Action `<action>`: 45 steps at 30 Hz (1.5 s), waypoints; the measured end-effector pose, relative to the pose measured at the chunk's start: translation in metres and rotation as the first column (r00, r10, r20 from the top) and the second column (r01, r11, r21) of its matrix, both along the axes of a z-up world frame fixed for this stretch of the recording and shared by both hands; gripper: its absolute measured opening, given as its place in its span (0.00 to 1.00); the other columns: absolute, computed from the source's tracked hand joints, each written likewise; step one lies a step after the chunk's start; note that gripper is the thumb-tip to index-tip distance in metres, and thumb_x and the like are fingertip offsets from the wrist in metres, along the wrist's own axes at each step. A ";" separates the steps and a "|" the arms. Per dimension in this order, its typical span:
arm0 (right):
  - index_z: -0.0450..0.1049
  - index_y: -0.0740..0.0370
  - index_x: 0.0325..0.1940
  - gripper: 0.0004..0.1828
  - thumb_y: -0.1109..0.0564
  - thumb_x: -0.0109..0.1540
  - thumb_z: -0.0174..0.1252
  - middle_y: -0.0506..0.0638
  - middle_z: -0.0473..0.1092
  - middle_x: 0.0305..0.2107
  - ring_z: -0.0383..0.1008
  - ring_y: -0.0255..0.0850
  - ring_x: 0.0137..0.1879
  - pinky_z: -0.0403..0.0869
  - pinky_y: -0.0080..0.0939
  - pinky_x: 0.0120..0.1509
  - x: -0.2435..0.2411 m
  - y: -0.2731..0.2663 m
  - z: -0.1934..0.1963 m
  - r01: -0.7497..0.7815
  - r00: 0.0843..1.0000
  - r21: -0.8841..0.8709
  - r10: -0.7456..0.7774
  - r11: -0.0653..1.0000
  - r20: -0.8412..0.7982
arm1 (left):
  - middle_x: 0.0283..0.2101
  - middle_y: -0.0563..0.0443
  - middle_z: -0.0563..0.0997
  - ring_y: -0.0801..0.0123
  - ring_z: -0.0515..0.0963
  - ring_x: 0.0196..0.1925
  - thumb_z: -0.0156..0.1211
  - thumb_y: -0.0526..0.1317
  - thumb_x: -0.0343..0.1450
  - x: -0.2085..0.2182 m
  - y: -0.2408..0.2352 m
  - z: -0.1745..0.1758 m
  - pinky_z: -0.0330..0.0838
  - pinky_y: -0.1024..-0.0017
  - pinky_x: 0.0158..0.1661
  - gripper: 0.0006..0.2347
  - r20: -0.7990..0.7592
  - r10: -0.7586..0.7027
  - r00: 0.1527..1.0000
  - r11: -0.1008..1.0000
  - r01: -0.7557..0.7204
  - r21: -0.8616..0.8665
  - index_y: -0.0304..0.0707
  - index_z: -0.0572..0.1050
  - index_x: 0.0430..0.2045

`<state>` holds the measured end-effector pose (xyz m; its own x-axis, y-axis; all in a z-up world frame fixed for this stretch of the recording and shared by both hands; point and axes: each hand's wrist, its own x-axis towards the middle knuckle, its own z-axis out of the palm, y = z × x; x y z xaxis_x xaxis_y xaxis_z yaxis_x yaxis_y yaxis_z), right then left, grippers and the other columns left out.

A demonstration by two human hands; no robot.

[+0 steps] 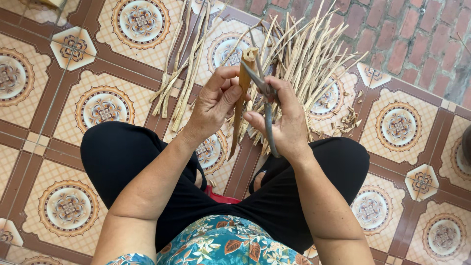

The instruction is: The person sits on a small stool and uses shears to trim and split dried sticks. They repeatedly pick up sticks, cut them into smaller pieces, and place the trimmed pieces into a pile on the floor.

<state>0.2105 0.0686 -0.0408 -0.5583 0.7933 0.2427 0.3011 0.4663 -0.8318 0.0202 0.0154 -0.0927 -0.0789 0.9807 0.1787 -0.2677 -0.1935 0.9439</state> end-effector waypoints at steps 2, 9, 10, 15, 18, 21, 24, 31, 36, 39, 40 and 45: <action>0.66 0.61 0.66 0.38 0.45 0.58 0.74 0.51 0.69 0.45 0.71 0.39 0.51 0.73 0.40 0.58 -0.002 -0.001 -0.003 0.014 0.999 0.033 -0.015 0.999 0.036 | 0.39 0.57 0.78 0.85 0.74 0.37 0.51 0.38 0.83 0.000 0.002 -0.005 0.67 0.85 0.35 0.11 -0.014 0.006 1.000 0.999 -0.005 0.040 0.44 0.68 0.61; 0.67 0.61 0.66 0.36 0.44 0.61 0.73 0.48 0.70 0.47 0.73 0.39 0.52 0.73 0.40 0.59 -0.005 -0.003 -0.010 -0.032 0.998 -0.026 0.030 0.999 -0.054 | 0.42 0.57 0.79 0.81 0.81 0.48 0.48 0.38 0.83 0.003 0.004 -0.006 0.76 0.83 0.40 0.08 0.023 -0.048 0.999 0.998 0.047 0.038 0.44 0.68 0.57; 0.67 0.61 0.66 0.36 0.44 0.60 0.73 0.48 0.69 0.46 0.72 0.39 0.51 0.73 0.40 0.58 -0.006 -0.003 -0.010 -0.031 0.998 -0.018 0.030 0.999 -0.056 | 0.41 0.57 0.79 0.82 0.81 0.46 0.48 0.38 0.83 0.002 0.004 -0.005 0.76 0.83 0.40 0.08 -0.009 -0.041 0.999 0.998 0.042 0.039 0.44 0.68 0.57; 0.68 0.62 0.64 0.36 0.44 0.60 0.73 0.48 0.67 0.42 0.69 0.37 0.48 0.72 0.39 0.54 -0.005 -0.003 -0.007 -0.015 1.000 0.050 0.015 0.999 -0.006 | 0.36 0.58 0.77 0.84 0.74 0.35 0.50 0.38 0.84 0.000 0.001 -0.001 0.70 0.83 0.34 0.07 -0.150 -0.008 0.989 0.999 0.014 0.039 0.43 0.70 0.55; 0.69 0.62 0.62 0.34 0.45 0.59 0.75 0.47 0.67 0.40 0.69 0.34 0.44 0.71 0.35 0.49 -0.005 -0.005 -0.003 0.003 1.000 0.018 -0.003 1.000 0.000 | 0.35 0.59 0.77 0.85 0.74 0.35 0.49 0.38 0.83 -0.001 0.001 0.000 0.71 0.83 0.35 0.07 -0.120 -0.021 0.993 0.999 0.024 0.021 0.43 0.69 0.55; 0.71 0.62 0.59 0.33 0.46 0.58 0.76 0.45 0.69 0.35 0.66 0.30 0.37 0.68 0.31 0.41 -0.005 -0.006 -0.002 0.027 1.000 -0.030 -0.027 0.999 0.009 | 0.33 0.59 0.78 0.85 0.73 0.33 0.50 0.38 0.83 0.000 0.001 0.001 0.69 0.82 0.34 0.06 -0.194 0.020 0.981 0.998 -0.010 0.055 0.44 0.70 0.54; 0.73 0.62 0.58 0.31 0.47 0.57 0.76 0.43 0.72 0.33 0.63 0.26 0.32 0.66 0.28 0.35 -0.006 -0.007 -0.003 0.031 0.999 -0.074 -0.031 0.997 -0.006 | 0.33 0.59 0.78 0.84 0.77 0.34 0.50 0.38 0.83 0.000 0.001 0.000 0.72 0.82 0.34 0.07 -0.191 0.026 0.981 0.998 -0.013 0.067 0.44 0.70 0.54; 0.75 0.63 0.58 0.26 0.51 0.61 0.74 0.41 0.74 0.38 0.68 0.23 0.36 0.67 0.24 0.37 -0.008 -0.006 -0.008 -0.024 0.992 -0.081 0.014 0.996 -0.123 | 0.33 0.59 0.78 0.84 0.78 0.35 0.50 0.39 0.84 -0.001 -0.001 -0.002 0.73 0.82 0.36 0.07 -0.180 0.023 0.983 0.998 -0.014 0.054 0.44 0.70 0.54; 0.76 0.64 0.56 0.25 0.53 0.59 0.75 0.41 0.69 0.28 0.62 0.22 0.30 0.62 0.25 0.32 -0.009 -0.005 -0.009 0.043 0.999 -0.100 -0.045 0.994 -0.027 | 0.30 0.60 0.75 0.85 0.74 0.30 0.49 0.40 0.83 -0.005 0.000 -0.002 0.68 0.84 0.30 0.08 -0.068 -0.034 0.997 0.999 0.033 -0.008 0.43 0.71 0.54; 0.78 0.63 0.53 0.22 0.53 0.59 0.75 0.41 0.64 0.21 0.58 0.24 0.27 0.57 0.27 0.30 -0.008 -0.004 -0.010 0.079 0.997 -0.166 -0.078 0.983 0.015 | 0.30 0.60 0.75 0.85 0.74 0.28 0.49 0.40 0.83 -0.007 0.000 0.000 0.68 0.84 0.28 0.07 -0.097 -0.020 0.995 1.000 0.019 -0.013 0.41 0.71 0.53; 0.78 0.63 0.52 0.21 0.53 0.59 0.75 0.41 0.62 0.19 0.57 0.24 0.26 0.56 0.27 0.29 -0.009 -0.004 -0.010 0.086 0.996 -0.205 -0.085 0.975 0.016 | 0.30 0.60 0.76 0.85 0.75 0.28 0.49 0.40 0.83 -0.007 0.000 0.001 0.70 0.83 0.27 0.07 -0.070 -0.024 0.997 1.000 0.023 -0.021 0.41 0.71 0.52; 0.75 0.59 0.52 0.18 0.50 0.63 0.68 0.41 0.66 0.23 0.63 0.28 0.26 0.63 0.26 0.29 -0.006 0.018 -0.012 0.001 0.999 -0.395 -0.016 0.919 -0.035 | 0.34 0.57 0.81 0.84 0.72 0.26 0.49 0.39 0.83 -0.013 0.003 0.016 0.68 0.85 0.26 0.08 -0.184 0.058 0.981 0.998 -0.059 0.001 0.39 0.75 0.50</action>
